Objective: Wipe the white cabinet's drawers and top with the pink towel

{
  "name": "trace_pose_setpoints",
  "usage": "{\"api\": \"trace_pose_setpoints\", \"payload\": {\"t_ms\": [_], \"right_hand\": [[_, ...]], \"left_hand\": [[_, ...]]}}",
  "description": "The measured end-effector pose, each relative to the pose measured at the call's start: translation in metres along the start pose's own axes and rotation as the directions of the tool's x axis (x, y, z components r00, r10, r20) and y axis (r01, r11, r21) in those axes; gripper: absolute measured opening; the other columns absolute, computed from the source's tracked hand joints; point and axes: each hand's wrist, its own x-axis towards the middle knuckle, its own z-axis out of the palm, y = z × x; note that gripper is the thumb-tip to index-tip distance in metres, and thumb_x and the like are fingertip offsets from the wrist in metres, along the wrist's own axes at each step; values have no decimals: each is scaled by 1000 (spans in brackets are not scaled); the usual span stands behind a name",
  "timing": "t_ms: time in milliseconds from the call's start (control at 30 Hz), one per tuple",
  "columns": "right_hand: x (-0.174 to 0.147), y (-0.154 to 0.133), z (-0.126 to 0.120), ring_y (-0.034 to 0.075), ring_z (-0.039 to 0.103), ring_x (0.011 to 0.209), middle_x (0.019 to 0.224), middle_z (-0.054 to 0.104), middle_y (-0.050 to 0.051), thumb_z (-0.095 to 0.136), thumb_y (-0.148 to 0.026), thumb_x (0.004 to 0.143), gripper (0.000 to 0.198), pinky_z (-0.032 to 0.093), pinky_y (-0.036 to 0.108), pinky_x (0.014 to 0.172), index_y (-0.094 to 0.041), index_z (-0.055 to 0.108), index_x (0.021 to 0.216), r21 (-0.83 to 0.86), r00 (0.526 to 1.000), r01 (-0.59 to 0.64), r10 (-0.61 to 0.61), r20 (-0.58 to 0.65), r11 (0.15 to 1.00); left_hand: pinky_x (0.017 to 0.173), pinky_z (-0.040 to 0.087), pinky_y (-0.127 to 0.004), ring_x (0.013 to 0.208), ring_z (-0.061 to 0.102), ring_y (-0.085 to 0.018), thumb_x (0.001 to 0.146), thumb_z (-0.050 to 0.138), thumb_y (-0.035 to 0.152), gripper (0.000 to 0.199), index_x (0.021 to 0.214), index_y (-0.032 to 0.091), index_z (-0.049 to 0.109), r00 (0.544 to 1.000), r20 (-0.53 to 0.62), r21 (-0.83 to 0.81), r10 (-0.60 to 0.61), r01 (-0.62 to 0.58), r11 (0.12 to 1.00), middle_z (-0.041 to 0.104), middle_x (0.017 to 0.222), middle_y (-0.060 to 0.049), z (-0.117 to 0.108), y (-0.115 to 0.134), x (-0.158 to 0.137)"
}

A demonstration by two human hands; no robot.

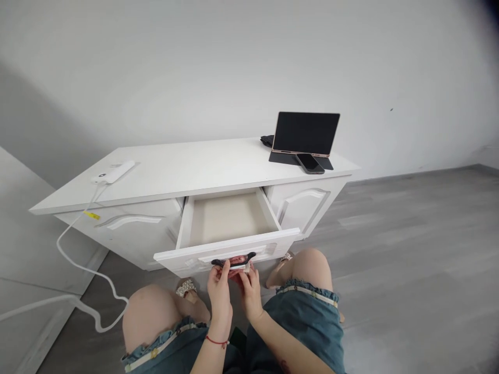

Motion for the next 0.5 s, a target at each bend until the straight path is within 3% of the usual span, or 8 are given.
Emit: {"api": "trace_pose_setpoints", "payload": {"t_ms": [100, 300, 400, 500], "right_hand": [[1, 3, -1, 28, 43, 124, 116, 56, 10, 43, -3, 84, 44, 45, 51, 97, -26, 60, 117, -59, 999, 51, -52, -11, 997], [9, 23, -9, 25, 47, 118, 118, 53, 10, 41, 0, 78, 48, 50, 46, 90, -25, 59, 115, -14, 996, -35, 34, -85, 999], [13, 32, -15, 23, 48, 118, 116, 54, 9, 40, 0, 74, 53, 47, 46, 94, -25, 56, 119, 7, 996, -11, 11, -91, 1000], [17, 42, -24, 23, 48, 118, 118, 52, 10, 40, -1, 75, 54, 45, 44, 96, -22, 49, 125, 0, 988, -81, 80, -132, 997]], "left_hand": [[67, 42, -29, 64, 56, -15, 59, 79, 39, 31, 66, 19, 57, 1000, -4, -31, -17, 17, 999, 61, 63, 3, -1, -3, 2], [60, 34, -27, 58, 44, -11, 62, 75, 39, 30, 59, 20, 51, 998, -57, 13, -25, 26, 1000, 48, 56, 7, 1, -6, 2], [58, 30, -27, 55, 37, -10, 62, 74, 38, 33, 58, 20, 48, 996, -69, 12, -48, 49, 999, 42, 54, 9, 2, -8, 3], [58, 30, -27, 56, 37, -11, 64, 74, 40, 34, 56, 20, 48, 995, -66, 12, -74, 75, 997, 42, 55, 8, 1, -11, 5]]}}
